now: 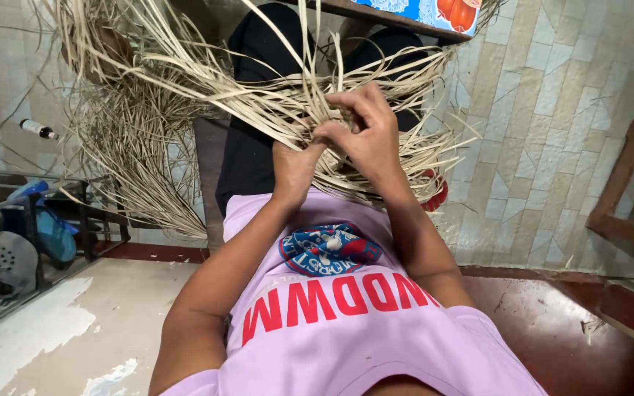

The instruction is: The person sits and weaves dried palm fibers into a broom head by hand, repeatedly wrapping and tightening strands around the central bundle. The person adjusts the bundle and continues the weaving process throughout the clip.

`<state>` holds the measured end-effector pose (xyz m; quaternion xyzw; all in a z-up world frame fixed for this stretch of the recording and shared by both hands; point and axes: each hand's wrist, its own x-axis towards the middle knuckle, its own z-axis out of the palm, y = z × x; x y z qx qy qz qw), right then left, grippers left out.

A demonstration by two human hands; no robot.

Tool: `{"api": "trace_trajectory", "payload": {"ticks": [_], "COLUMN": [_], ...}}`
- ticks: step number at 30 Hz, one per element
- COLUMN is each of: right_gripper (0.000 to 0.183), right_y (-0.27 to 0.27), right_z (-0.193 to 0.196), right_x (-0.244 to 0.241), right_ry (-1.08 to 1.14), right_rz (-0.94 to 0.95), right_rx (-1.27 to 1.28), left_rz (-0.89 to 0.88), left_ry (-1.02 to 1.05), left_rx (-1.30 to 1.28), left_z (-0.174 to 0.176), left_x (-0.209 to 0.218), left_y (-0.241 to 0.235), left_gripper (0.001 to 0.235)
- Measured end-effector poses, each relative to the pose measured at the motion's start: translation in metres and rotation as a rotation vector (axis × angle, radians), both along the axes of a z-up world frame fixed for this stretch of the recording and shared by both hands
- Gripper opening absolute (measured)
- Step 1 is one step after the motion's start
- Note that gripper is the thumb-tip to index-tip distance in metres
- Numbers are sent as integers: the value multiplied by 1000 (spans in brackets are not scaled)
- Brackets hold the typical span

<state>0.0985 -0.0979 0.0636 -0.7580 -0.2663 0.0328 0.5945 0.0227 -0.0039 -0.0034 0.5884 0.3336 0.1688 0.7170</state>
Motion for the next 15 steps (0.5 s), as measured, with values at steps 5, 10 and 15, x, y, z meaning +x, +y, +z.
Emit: {"api": "trace_trajectory", "payload": {"ticks": [5, 10, 15], "right_gripper": [12, 9, 10], "right_y": [7, -17, -33], "right_z": [-3, -22, -47], "right_x": [3, -1, -1], "right_ry": [-33, 373, 431], "right_rz": [34, 96, 120], "right_rx": [92, 432, 396], "left_rz": [-77, -81, -97], "left_ry": [1, -51, -45], "left_rx": [-44, -200, -306], "left_z": [15, 22, 28], "left_x": [-2, -1, -2], "left_y": [2, 6, 13], "left_gripper": [29, 24, 28]}}
